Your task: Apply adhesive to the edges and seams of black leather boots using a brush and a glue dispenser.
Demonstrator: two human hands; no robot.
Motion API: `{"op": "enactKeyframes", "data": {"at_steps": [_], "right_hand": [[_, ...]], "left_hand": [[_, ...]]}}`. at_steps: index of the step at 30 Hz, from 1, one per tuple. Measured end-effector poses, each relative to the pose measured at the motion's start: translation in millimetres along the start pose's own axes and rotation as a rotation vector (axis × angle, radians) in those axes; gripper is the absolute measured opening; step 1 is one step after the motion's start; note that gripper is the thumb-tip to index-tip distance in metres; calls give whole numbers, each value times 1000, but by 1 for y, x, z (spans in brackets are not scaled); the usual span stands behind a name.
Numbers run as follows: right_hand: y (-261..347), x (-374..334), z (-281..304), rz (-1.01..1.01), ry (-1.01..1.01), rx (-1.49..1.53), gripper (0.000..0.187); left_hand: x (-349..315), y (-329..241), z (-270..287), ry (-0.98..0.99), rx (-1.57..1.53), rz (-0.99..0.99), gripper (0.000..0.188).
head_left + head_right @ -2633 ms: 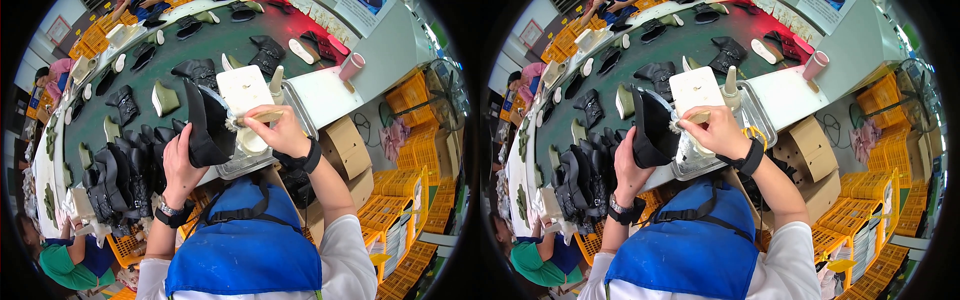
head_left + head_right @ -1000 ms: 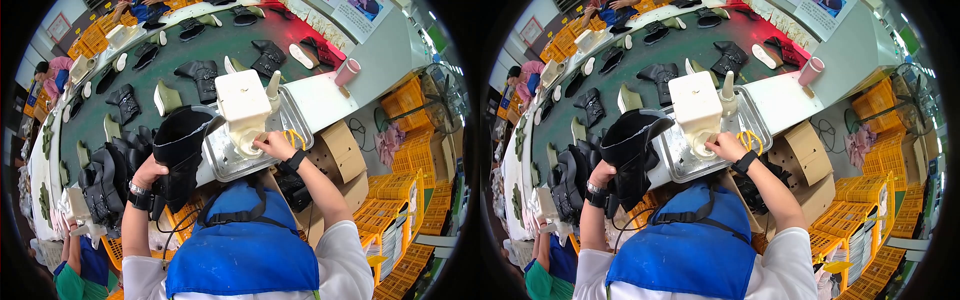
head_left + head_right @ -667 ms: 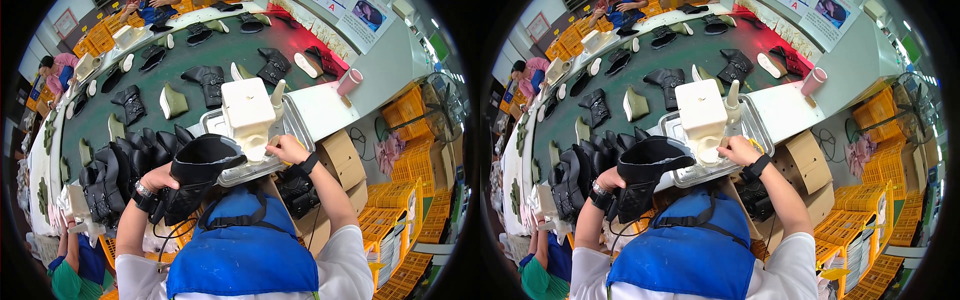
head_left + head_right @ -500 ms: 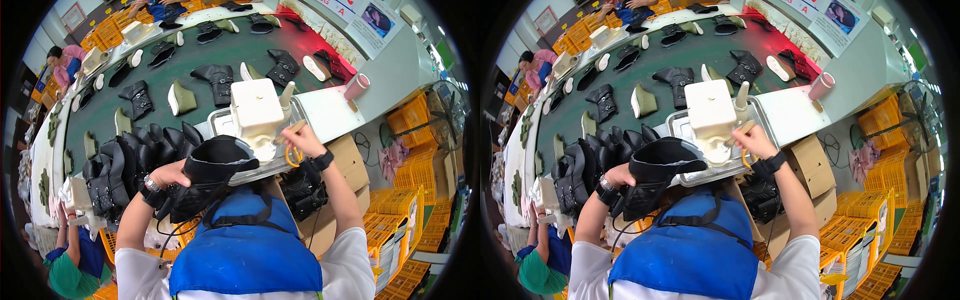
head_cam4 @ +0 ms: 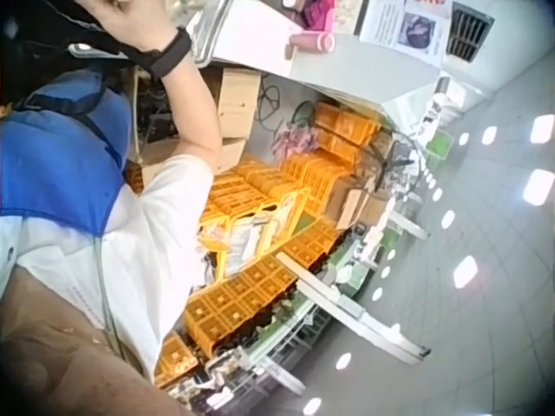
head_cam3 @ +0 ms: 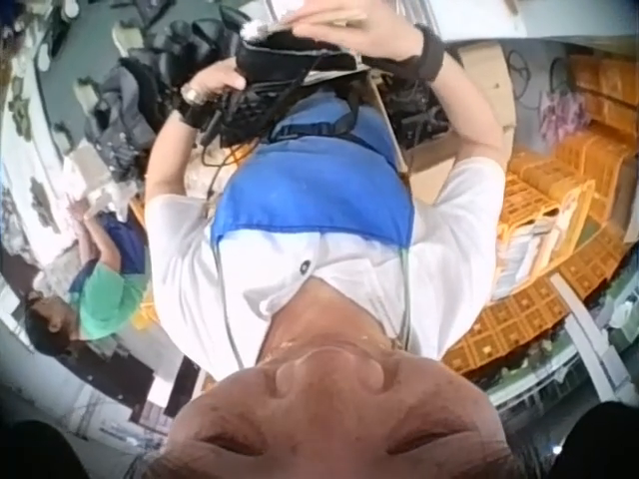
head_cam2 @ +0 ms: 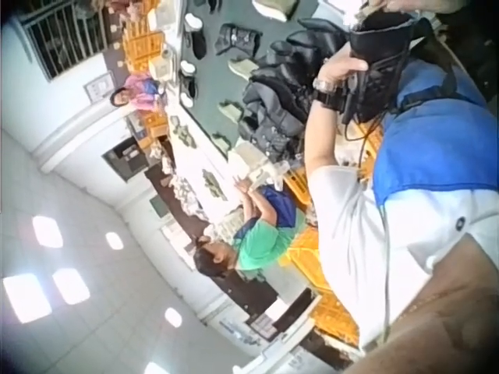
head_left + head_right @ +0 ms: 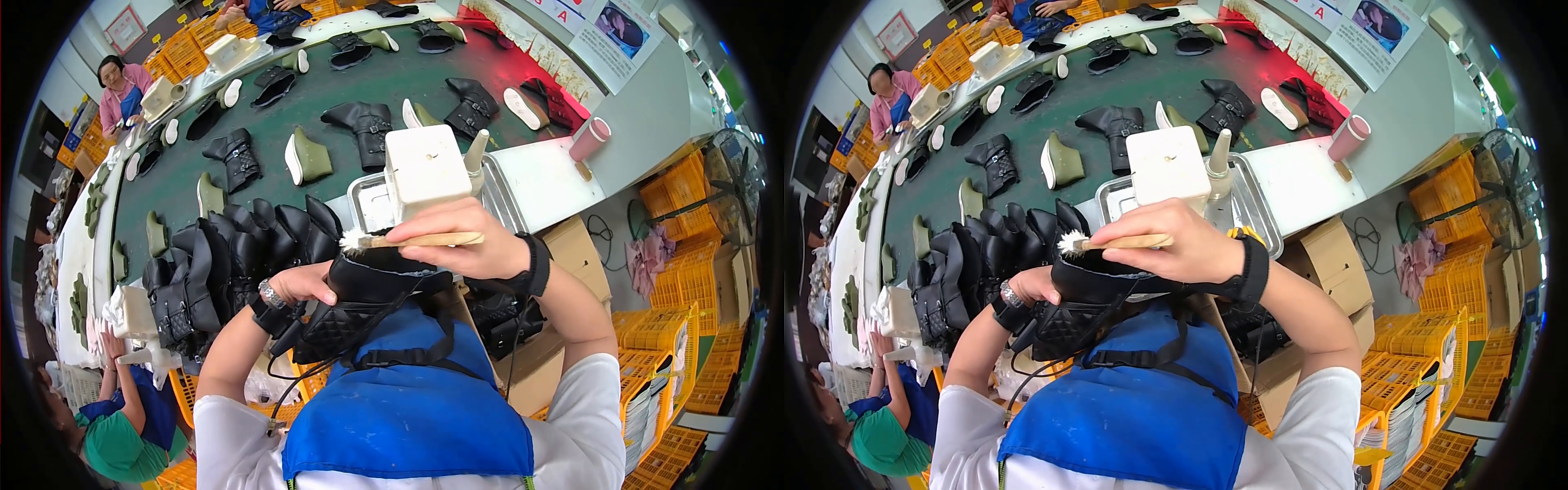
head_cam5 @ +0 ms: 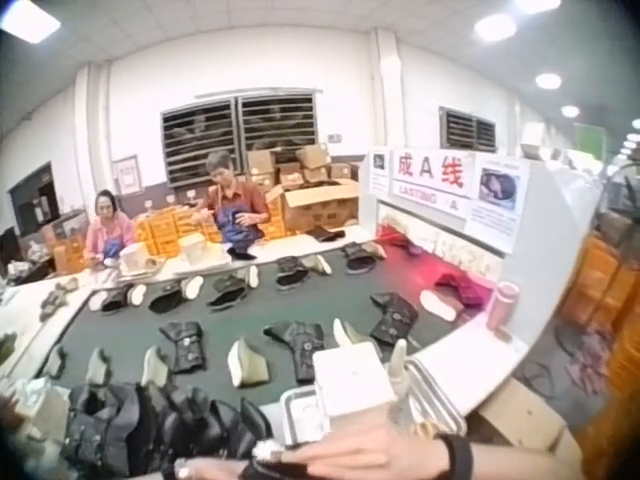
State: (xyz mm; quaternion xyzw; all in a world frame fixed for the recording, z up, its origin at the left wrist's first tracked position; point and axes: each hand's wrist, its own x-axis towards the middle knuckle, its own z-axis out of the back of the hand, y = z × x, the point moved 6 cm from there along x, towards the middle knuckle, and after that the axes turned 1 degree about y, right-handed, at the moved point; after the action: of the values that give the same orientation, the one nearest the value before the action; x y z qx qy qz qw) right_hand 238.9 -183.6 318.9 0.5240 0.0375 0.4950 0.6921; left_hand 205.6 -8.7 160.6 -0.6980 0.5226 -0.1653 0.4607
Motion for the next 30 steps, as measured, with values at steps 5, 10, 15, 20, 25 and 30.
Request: {"op": "enactKeyframes", "data": {"at_steps": [5,10,15,20,25,30], "right_hand": [[-18,-3,-4,20,-4,-116,18],[-27,-14,3,-44,-4,-163,19],[-36,-25,10,-133,-78,-163,17],[-50,-36,13,-297,-100,-74,16],[-66,-47,13,-499,-91,23,15],[-64,-46,13,-504,-76,-72,15]], "left_hand": [[-2,0,0,-24,-10,-20,102],[-6,2,-2,-32,-38,-30,101],[-8,5,1,-43,-30,-33,101],[-10,1,-1,-65,1,-76,99],[-10,-2,-6,-54,32,-51,96],[-9,-2,-9,-45,92,-21,92]]}}
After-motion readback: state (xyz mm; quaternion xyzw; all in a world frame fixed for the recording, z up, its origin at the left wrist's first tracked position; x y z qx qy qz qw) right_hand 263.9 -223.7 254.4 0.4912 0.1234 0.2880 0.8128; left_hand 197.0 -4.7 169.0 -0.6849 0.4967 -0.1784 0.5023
